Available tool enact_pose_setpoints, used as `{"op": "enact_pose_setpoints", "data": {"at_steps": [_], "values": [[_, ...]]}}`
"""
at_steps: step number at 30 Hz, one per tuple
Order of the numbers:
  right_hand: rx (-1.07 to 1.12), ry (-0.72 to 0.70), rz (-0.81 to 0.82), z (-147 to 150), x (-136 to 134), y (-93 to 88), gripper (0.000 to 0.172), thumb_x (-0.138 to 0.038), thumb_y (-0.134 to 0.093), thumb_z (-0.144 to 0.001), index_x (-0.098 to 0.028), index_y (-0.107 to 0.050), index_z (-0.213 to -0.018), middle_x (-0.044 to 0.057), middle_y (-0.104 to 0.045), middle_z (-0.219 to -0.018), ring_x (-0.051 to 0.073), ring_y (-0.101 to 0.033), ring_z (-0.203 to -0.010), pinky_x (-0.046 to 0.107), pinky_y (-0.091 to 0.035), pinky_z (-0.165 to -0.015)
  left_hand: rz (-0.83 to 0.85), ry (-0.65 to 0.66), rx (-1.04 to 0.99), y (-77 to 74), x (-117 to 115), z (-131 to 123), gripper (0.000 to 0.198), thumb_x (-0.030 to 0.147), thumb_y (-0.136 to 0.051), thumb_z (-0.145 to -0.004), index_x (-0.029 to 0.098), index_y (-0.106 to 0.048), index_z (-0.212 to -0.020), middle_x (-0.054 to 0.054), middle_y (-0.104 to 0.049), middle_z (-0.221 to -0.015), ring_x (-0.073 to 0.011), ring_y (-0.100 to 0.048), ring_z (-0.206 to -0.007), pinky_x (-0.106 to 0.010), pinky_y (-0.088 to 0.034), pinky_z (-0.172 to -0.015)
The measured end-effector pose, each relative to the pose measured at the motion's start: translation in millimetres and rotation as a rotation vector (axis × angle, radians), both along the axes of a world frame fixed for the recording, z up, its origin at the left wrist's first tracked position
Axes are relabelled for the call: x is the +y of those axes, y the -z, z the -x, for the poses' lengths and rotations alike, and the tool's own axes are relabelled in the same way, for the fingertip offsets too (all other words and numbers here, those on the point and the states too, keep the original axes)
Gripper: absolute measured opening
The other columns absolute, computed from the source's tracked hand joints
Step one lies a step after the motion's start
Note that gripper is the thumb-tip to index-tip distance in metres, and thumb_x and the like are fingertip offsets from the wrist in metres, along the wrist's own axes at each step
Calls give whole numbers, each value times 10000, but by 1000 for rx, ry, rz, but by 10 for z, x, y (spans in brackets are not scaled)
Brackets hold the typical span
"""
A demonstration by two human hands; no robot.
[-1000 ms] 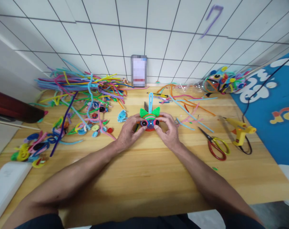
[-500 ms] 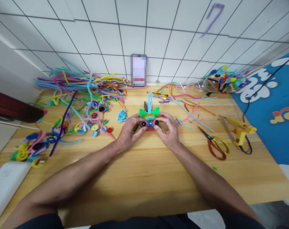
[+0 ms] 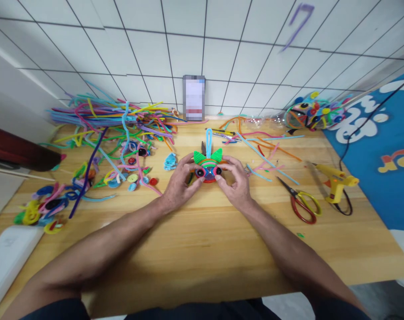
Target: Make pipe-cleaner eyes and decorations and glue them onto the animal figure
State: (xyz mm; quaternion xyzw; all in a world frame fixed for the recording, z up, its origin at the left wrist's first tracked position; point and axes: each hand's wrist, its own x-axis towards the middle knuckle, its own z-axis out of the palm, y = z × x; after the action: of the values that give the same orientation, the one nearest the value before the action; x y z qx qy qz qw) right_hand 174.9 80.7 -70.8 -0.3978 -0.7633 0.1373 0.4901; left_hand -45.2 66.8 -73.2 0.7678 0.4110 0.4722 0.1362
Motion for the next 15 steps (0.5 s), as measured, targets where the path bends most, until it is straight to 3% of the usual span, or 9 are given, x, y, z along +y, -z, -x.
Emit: {"op": "enact_pose_setpoints", "data": {"at_steps": [7,15], "values": [[-5,-4,20,-7,6,6,228,-250,-677,-925,-285,-671,-1150,93,-674,-1280,295,-652,-1216,538,-547,-1036,15,41,-44,14,9,-12,207,265,-675,-986,227,-603,-1176,-123,-674,-1284,-239,-670,-1208,-426,-555,-1016],[1,-9,7,0,5,6,208,-237,-679,-931,-267,-671,-1137,100,-670,-1265,278,-652,-1208,505,-553,-1021,29,42,-87,25,17,-22,192,283,-685,-983,223,-629,-1156,-103,-690,-1212,-232,-682,-1153,-397,-553,-992]]}}
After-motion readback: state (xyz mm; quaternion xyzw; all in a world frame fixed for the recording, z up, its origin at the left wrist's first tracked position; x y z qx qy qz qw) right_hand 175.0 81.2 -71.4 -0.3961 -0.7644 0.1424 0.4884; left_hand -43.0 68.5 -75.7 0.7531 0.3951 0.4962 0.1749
